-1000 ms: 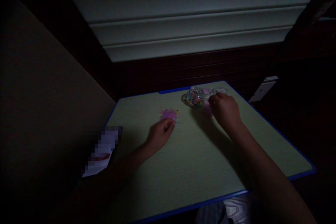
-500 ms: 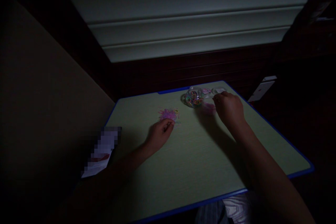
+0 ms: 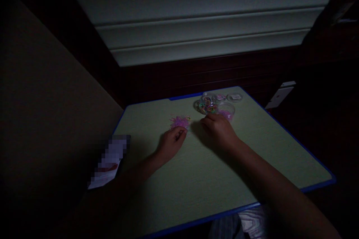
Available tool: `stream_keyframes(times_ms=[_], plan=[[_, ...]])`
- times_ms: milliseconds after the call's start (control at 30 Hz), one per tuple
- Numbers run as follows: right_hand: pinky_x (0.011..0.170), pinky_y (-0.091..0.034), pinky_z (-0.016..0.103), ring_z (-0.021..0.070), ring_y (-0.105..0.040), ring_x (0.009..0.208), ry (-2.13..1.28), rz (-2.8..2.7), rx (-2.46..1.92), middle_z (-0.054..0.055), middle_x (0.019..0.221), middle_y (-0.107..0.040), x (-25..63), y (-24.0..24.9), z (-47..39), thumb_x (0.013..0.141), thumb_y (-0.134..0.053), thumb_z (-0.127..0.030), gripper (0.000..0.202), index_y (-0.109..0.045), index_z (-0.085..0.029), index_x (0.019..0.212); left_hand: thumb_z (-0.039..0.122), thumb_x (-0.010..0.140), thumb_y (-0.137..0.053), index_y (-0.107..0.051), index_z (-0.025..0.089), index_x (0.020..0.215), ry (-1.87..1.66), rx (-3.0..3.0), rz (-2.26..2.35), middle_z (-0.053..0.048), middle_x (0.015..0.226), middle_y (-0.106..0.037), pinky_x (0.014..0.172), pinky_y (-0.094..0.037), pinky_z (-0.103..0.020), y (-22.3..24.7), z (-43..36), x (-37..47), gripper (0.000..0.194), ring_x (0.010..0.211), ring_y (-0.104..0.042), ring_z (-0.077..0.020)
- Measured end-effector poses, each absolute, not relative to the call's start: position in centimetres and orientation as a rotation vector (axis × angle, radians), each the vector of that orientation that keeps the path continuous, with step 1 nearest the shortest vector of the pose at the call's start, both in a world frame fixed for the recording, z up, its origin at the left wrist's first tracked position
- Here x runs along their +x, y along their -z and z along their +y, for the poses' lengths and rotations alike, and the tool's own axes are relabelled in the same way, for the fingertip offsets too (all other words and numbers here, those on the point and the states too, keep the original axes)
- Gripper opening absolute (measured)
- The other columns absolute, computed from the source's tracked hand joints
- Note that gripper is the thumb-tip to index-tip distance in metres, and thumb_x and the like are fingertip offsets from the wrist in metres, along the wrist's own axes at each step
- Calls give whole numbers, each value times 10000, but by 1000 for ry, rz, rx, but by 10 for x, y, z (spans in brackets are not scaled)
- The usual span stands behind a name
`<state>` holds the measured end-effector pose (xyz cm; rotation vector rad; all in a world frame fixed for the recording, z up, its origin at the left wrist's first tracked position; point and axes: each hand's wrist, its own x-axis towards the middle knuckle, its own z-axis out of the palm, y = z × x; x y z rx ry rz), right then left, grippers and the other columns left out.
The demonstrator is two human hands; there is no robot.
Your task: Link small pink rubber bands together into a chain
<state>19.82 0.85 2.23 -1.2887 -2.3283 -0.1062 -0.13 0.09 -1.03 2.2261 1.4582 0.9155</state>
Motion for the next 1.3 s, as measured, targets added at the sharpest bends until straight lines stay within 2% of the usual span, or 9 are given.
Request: stream_keyframes(times_ms=[167, 467, 700, 867, 1133, 1300], plan=[[643, -367, 221, 127, -531, 702, -131, -2479, -1226, 68, 778, -584, 191, -12, 7, 824, -420, -219, 200, -608, -153, 806, 268, 811, -411, -570, 195, 814, -923, 2239, 1441, 38, 638, -561, 517, -327, -167, 8, 0, -1, 175, 537, -469, -62], [662, -375, 209, 123, -535, 753, -303, -2449, -1121, 50, 809, -578, 185, 3, 11, 831, -435, -264, 206, -614, -199, 909, 241, 796, -432, -582, 191, 808, -930, 2209, 1413, 40, 605, -551, 531, -344, -173, 4, 0, -1, 158, 526, -465, -66], [657, -367, 206, 116, -536, 740, -261, -2469, -1179, 49, 804, -556, 179, 3, 12, 841, -419, -272, 226, -620, -194, 910, 248, 807, -416, -571, 192, 818, -935, 2214, 1415, 30, 672, -583, 549, -356, -176, 5, 0, 0, 165, 565, -489, -69], [660, -359, 201, 113, -536, 753, -225, -2471, -1237, 49, 822, -550, 177, 3, 11, 852, -396, -280, 237, -603, -182, 918, 257, 812, -409, -564, 194, 814, -913, 2216, 1421, 34, 655, -573, 516, -338, -168, 7, 1, 0, 168, 548, -479, -65], [618, -332, 208, 114, -522, 700, -21, -2551, -1335, 39, 777, -539, 172, -1, 12, 868, -348, -296, 247, -549, -160, 823, 276, 820, -399, -563, 193, 815, -921, 2231, 1423, 33, 653, -568, 522, -334, -168, 7, 1, 0, 183, 549, -480, -64], [614, -328, 215, 121, -523, 707, 34, -2569, -1375, 41, 785, -540, 170, 0, 13, 862, -362, -297, 221, -535, -161, 845, 265, 818, -403, -560, 189, 817, -914, 2218, 1398, 33, 656, -571, 521, -337, -166, 7, 2, 0, 175, 542, -479, -62]])
